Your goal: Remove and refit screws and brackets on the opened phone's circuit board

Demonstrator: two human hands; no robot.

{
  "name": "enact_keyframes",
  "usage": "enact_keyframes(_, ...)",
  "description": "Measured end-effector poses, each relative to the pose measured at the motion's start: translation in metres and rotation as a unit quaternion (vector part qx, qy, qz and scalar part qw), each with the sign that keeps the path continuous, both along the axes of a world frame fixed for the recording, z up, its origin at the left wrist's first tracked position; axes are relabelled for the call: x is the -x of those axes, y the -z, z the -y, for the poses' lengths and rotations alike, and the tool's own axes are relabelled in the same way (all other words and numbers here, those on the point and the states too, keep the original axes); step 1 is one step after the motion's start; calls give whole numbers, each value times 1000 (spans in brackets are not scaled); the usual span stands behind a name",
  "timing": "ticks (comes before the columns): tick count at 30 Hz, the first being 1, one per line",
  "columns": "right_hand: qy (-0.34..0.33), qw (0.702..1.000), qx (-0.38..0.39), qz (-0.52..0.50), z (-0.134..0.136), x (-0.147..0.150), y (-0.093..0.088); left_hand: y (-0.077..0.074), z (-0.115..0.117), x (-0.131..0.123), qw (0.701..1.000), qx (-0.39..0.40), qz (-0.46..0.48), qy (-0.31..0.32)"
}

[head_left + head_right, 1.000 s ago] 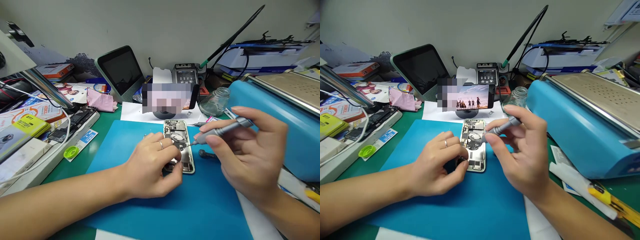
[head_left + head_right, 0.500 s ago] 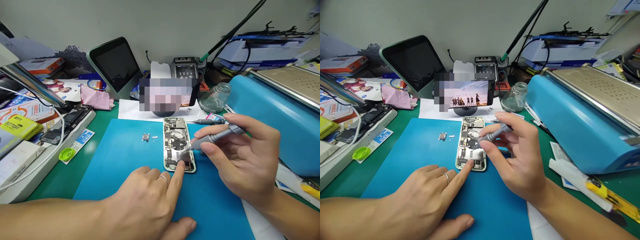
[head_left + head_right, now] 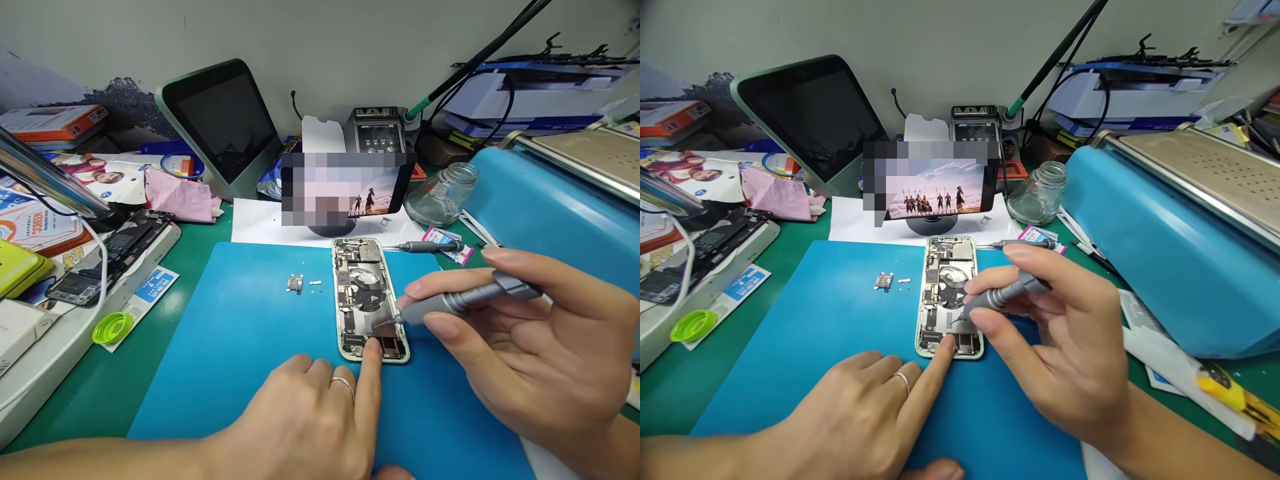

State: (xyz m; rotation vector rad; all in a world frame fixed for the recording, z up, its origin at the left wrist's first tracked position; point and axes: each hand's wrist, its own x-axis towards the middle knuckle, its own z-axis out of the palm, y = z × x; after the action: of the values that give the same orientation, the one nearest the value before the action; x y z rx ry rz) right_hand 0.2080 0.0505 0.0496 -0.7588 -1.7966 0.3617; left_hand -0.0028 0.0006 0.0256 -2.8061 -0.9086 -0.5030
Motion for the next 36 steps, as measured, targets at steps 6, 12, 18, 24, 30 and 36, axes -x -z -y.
enact_keyframes(6,-11,999,4,37,2,-1,-1,-2,2,0,1000,18,15,-8)
enact_keyframes(12,-8,997,-14,74,4,-2,0,1,5,1,1000,17,12,-4)
enact_keyframes(18,-15,994,1,105,6,-3,4,-2,6,2,1000,13,16,-3)
enact_keyframes(24,-31,993,-18,113,7,-1,5,-6,6,1,999,30,11,-7)
enact_keyframes(30,-35,994,1,101,6,0,7,-5,6,1,999,36,12,-10)
enact_keyframes(36,-28,994,-2,109,7,0,9,-5,7,2,999,34,5,-10)
